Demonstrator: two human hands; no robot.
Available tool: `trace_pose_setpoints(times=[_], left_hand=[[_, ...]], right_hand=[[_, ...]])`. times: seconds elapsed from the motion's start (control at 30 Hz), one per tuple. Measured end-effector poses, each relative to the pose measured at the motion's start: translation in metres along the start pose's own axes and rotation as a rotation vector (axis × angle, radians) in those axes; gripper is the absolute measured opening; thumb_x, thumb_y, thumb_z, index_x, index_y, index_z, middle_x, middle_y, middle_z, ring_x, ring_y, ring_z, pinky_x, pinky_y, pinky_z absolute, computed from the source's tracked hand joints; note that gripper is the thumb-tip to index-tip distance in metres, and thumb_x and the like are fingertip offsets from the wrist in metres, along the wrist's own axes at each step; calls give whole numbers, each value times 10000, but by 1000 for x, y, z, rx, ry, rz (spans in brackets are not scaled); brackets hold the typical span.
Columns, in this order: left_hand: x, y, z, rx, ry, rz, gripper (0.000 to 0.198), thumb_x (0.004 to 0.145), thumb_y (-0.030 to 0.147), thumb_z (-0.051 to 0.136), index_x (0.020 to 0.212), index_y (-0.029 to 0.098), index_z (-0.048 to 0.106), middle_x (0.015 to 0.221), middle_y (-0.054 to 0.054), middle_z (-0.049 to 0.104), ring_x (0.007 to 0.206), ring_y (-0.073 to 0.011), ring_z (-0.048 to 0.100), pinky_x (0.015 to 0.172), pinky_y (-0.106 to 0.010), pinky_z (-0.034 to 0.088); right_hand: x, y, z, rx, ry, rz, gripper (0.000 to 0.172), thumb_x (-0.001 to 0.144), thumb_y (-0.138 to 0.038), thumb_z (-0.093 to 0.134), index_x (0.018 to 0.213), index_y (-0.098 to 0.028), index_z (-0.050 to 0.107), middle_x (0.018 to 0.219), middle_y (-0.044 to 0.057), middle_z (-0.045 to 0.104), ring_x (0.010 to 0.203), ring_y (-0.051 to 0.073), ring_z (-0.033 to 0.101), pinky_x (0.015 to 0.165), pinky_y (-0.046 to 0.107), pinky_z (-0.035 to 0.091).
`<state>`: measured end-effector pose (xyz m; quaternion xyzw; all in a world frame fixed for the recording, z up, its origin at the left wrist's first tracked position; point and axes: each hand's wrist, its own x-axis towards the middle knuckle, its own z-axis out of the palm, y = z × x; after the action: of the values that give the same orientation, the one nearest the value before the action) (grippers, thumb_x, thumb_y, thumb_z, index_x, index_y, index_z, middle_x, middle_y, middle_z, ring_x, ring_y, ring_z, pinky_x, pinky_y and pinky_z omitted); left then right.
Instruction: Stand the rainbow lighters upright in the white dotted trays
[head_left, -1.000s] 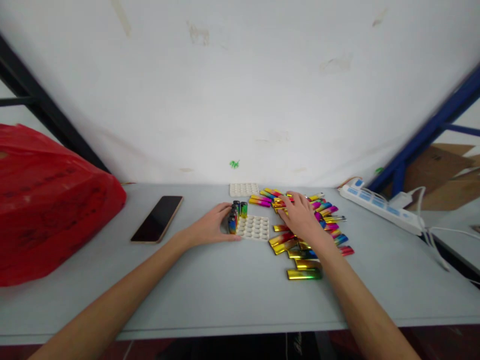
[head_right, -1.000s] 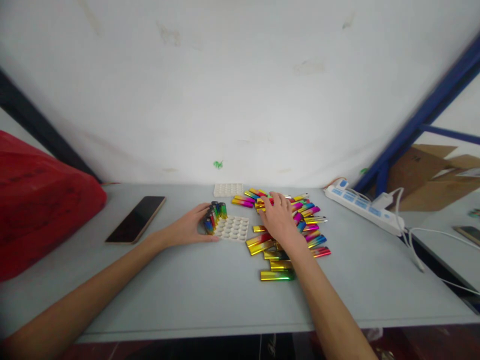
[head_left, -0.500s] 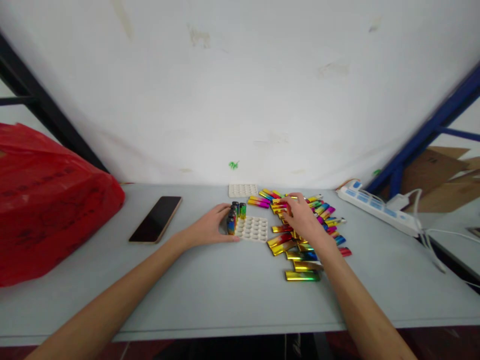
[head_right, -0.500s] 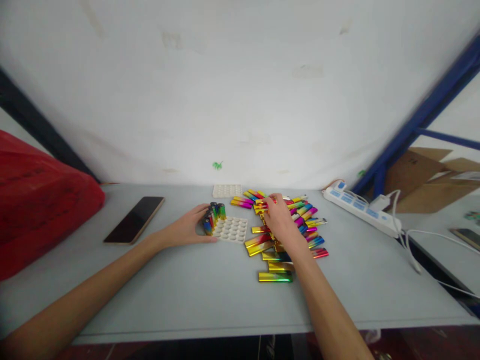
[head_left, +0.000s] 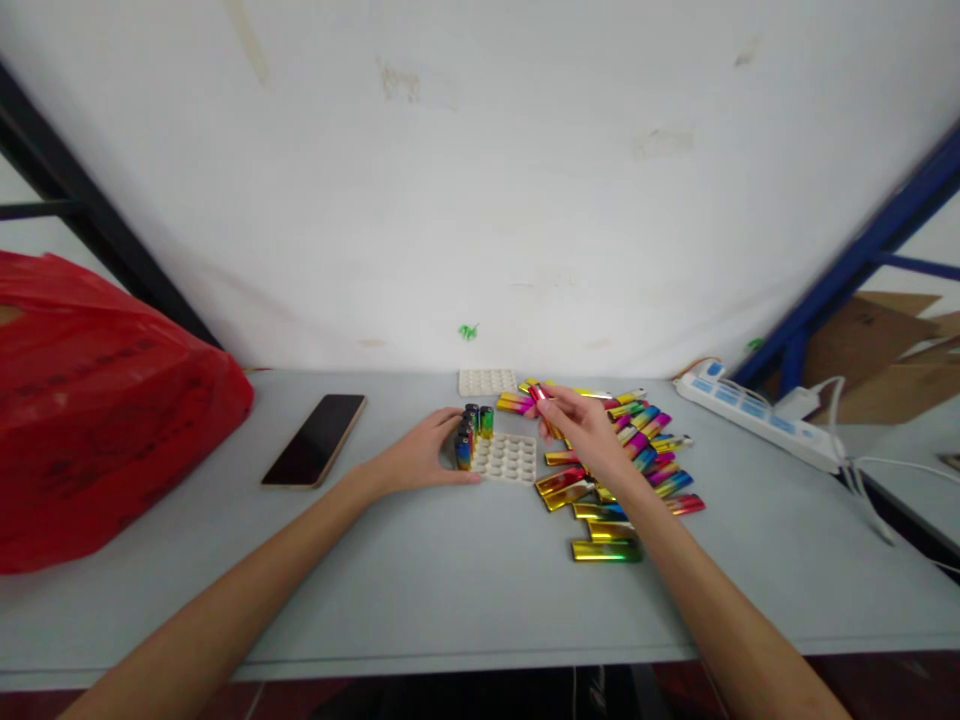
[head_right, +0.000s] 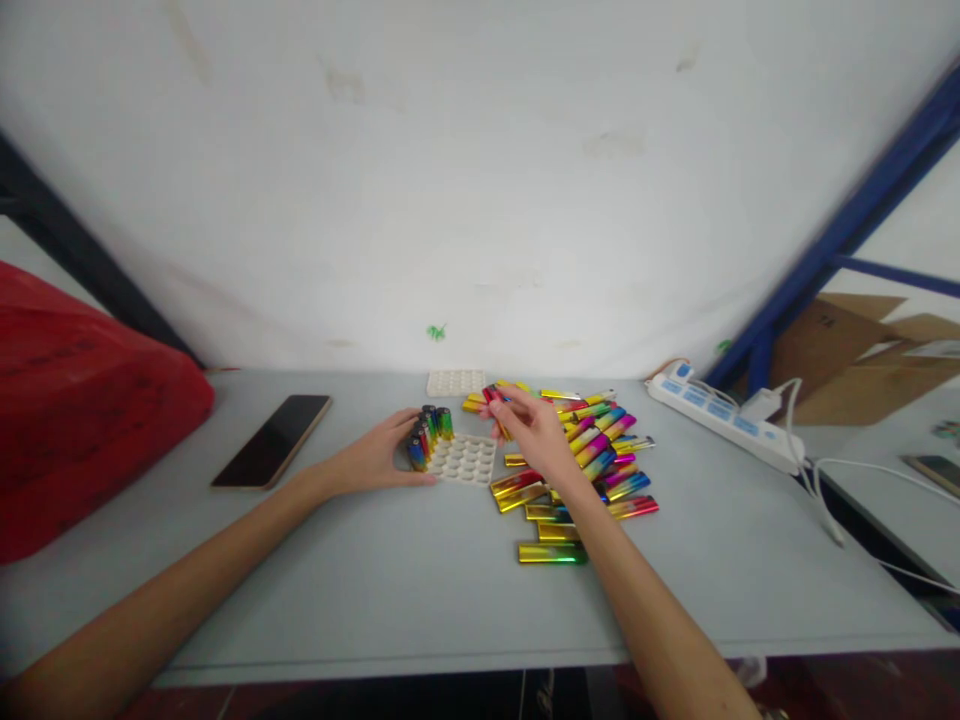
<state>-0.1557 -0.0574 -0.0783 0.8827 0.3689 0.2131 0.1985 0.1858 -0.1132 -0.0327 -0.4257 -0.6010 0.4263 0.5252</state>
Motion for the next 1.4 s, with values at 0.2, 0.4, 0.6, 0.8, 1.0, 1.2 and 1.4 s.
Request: trace_pose_setpoints(times=[0.2,0.4,0.6,0.8,1.0,1.2,1.4], left_hand=[[1,-2,0,-17,15,8,1132,842,870,1085,1710,218,765,1813,-229,722,1678,-520,709,1468,-644,576],[1,-2,0,-51,19,18,1139,849,883,1069,1719,216,763,1809,-240,723,1688,-529,699,1487,-676,551],[2,0,0,-60,11,-9,1161,828,906,1067,1716,221,767,1813,-235,722,1700,-529,691,1499,-646,542],[2,-1,0,-54,20,-1,1131,831,872,1083,1704,225,769,1818,-241,719,1697,-536,691,1497,-667,540],[3,-2,1,-50,13,9,1139,840,860,1082,1726,225,750,1820,-249,714,1700,-545,687,1490,-695,545],[3,-3,1,-47,19,13,1126,843,850,1084,1718,223,756,1809,-250,723,1682,-537,701,1477,-683,560],[3,-1,1,-59,18,31,1108,860,814,1097,1728,224,744,1787,-232,735,1682,-505,698,1488,-662,539]], right_hand=[[-12,-8,32,124,-185,125,626,1018,-798,914,1318,-305,672,952,-15,849,607,160,625,597,315,544],[-12,-8,52,209,-186,315,734,980,-1010,795,1037,-307,593,666,-101,543,549,126,359,531,251,283],[-8,-13,63,176,-180,477,802,1103,-946,617,671,-301,415,570,-102,261,532,107,166,503,272,160],[-8,-9,67,113,-83,455,587,1129,-596,554,636,-303,429,563,-87,289,533,118,169,513,288,160],[-6,0,68,80,-44,398,770,1047,-985,640,715,-295,563,576,-72,369,535,144,285,522,309,233],[-5,1,60,-29,-73,133,838,1075,-1098,521,994,-289,725,779,-1,655,650,224,587,629,365,523],[-6,2,47,-401,-11,-237,548,1181,-806,700,1057,-282,803,1112,117,826,1086,325,778,983,456,690]])
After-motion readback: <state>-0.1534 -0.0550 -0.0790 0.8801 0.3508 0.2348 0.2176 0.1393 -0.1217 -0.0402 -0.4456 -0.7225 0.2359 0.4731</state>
